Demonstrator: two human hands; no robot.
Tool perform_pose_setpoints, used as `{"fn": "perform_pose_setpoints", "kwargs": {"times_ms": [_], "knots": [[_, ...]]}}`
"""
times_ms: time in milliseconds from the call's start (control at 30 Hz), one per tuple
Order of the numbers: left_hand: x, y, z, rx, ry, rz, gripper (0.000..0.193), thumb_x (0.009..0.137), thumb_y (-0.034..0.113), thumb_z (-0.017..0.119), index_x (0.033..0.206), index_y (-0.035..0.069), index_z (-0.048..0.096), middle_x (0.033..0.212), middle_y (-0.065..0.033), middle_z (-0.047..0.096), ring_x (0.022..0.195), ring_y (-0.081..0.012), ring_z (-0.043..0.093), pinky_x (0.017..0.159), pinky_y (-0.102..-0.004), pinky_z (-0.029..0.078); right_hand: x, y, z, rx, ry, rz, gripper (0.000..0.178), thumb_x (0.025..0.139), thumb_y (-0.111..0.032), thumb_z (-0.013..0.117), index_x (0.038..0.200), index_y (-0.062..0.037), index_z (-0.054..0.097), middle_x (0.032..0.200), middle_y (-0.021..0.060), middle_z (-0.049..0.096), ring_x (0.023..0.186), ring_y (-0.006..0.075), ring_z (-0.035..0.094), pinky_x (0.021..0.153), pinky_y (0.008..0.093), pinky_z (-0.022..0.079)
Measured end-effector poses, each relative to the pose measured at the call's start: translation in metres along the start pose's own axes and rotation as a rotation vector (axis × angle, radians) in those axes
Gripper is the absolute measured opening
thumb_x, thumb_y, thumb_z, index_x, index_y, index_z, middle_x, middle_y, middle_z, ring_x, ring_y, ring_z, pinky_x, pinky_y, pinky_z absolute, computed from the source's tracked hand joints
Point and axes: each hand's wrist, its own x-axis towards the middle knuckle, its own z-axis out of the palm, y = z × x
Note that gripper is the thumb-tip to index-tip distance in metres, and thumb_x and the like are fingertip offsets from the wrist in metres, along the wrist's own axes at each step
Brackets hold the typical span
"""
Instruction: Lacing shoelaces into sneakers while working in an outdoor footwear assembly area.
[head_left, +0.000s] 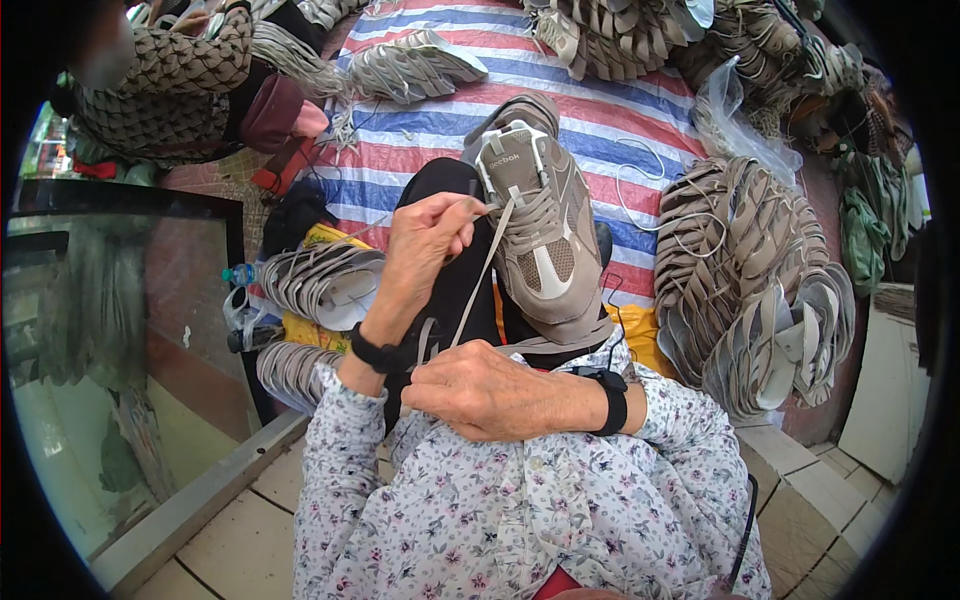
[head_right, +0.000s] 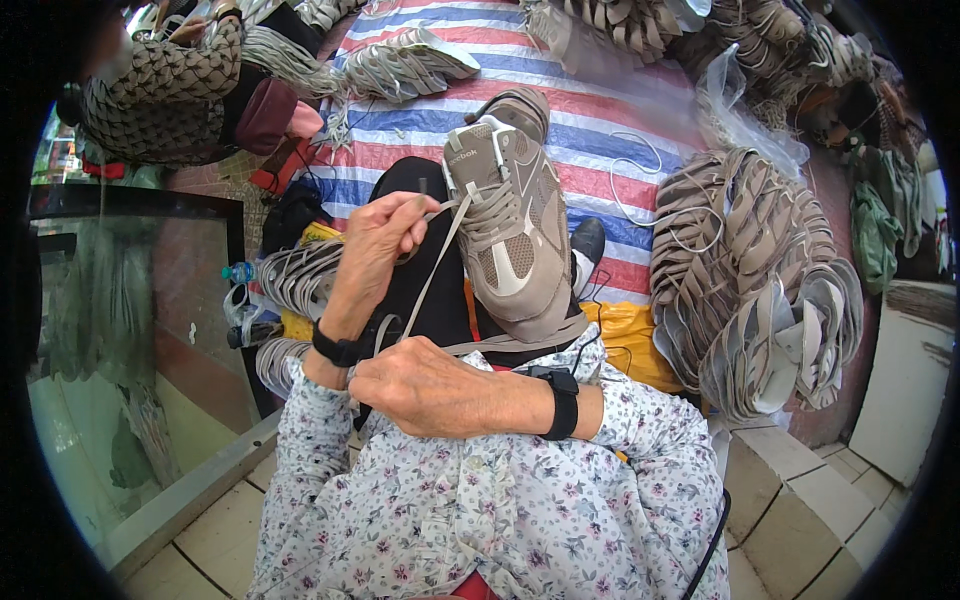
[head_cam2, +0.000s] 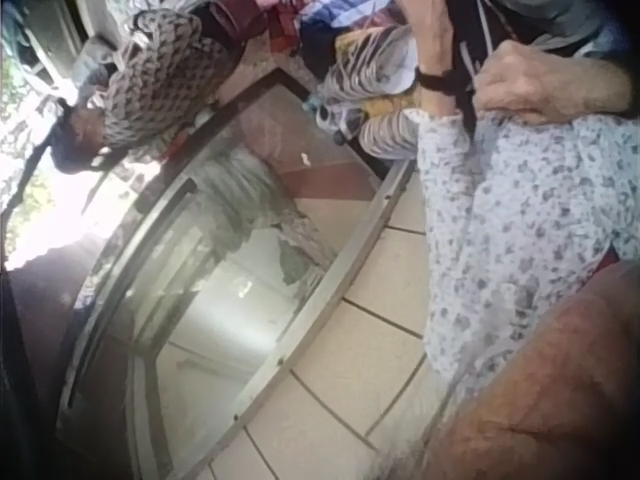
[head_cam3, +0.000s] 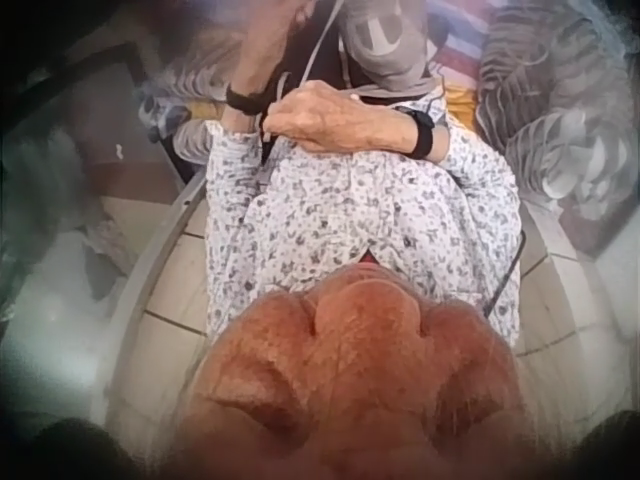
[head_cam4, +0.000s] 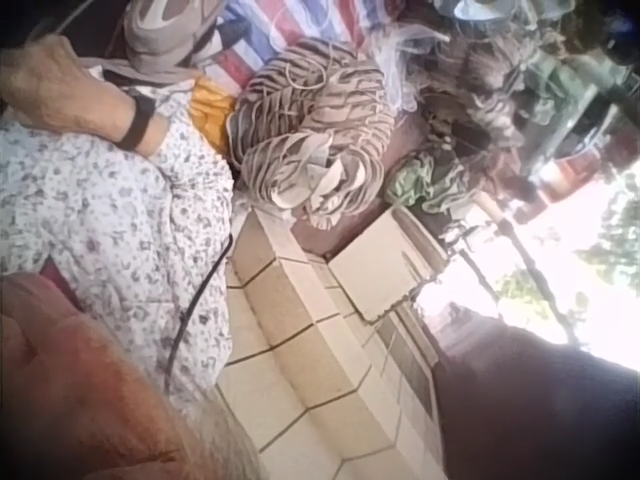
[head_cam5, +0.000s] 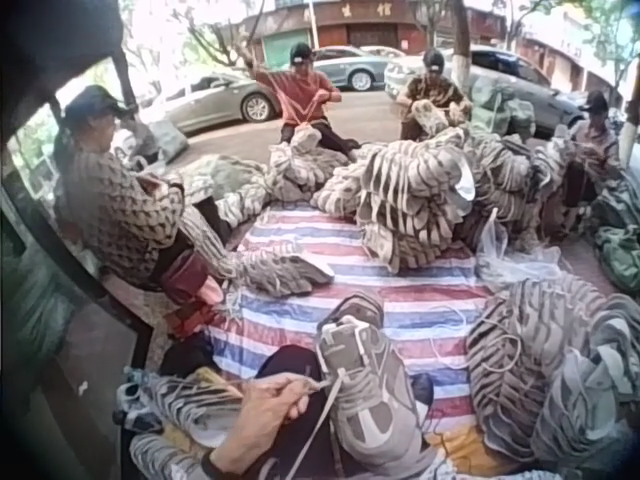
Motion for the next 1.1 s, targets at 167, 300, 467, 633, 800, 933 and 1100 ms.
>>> {"fn": "perform_pose_setpoints", "kwargs": {"times_ms": [167,300,467,633,800,933,1100], "knots": [[0.012,-0.006,0.015,0.278,-0.002,0.049,0.024,0.096,0.024,0.065,0.096,0.001,0.073,0.062,0.0078,0.05,0.055,-0.0005,0.036,0.048,-0.018,0.025,-0.003,0.001,0.002,-0.036,0.002,0.01,0.014,0.068,0.007,0.063,0.07,0.0017,0.051,0.066,0.0113,0.052,0.059,0.0264,0.059,0.05,0.0396,0.045],[0.015,-0.011,0.02,0.347,0.03,0.111,0.027,0.094,0.026,0.067,0.089,0.0,0.073,0.065,0.0074,0.054,0.058,-0.0016,0.038,0.052,-0.0194,0.03,-0.006,0.004,0.006,-0.027,0.009,0.016,0.013,0.069,0.007,0.063,0.071,0.0016,0.051,0.066,0.0109,0.052,0.059,0.0257,0.058,0.05,0.0393,0.045],[0.026,-0.017,0.02,0.442,0.038,0.133,0.028,0.089,0.021,0.067,0.083,-0.006,0.07,0.059,-0.0005,0.059,0.056,-0.0045,0.048,0.051,-0.0254,0.039,-0.006,0.005,0.005,-0.028,0.04,0.009,0.014,0.069,0.007,0.063,0.071,0.0013,0.05,0.066,0.0108,0.052,0.059,0.0259,0.058,0.05,0.0394,0.045],[0.035,-0.012,0.021,0.601,0.036,0.2,0.027,0.086,0.02,0.064,0.08,-0.006,0.068,0.054,-0.0087,0.055,0.05,-0.0112,0.05,0.05,-0.031,0.041,-0.006,0.008,0.004,-0.017,0.074,0.004,0.015,0.068,0.008,0.063,0.07,0.0012,0.049,0.066,0.0112,0.052,0.06,0.0278,0.059,0.05,0.0402,0.046],[0.043,0.002,0.023,0.919,0.035,0.368,0.023,0.084,0.018,0.063,0.076,-0.003,0.068,0.058,-0.0192,0.058,0.052,-0.0308,0.059,0.054,-0.0411,0.046,-0.005,0.014,0.004,0.007,0.116,-0.001,0.015,0.068,0.008,0.063,0.07,0.0015,0.05,0.066,0.0123,0.054,0.06,0.029,0.061,0.051,0.0409,0.047],[0.048,0.01,0.024,1.084,0.018,0.412,0.022,0.082,0.019,0.066,0.075,-0.001,0.069,0.066,-0.0222,0.062,0.064,-0.0398,0.063,0.061,-0.0455,0.05,-0.003,0.014,-0.001,0.001,0.12,0.008,0.013,0.069,0.008,0.062,0.069,0.0022,0.05,0.066,0.0135,0.055,0.062,0.0302,0.062,0.051,0.0412,0.047],[0.058,0.004,0.02,0.752,-0.1,0.17,0.023,0.081,0.019,0.063,0.076,-0.004,0.068,0.062,-0.0225,0.06,0.058,-0.0345,0.062,0.055,-0.0386,0.046,-0.002,0.019,-0.001,0.018,0.129,0.025,0.011,0.07,0.007,0.062,0.07,0.0024,0.052,0.066,0.0141,0.056,0.063,0.031,0.062,0.052,0.0411,0.048]]}}
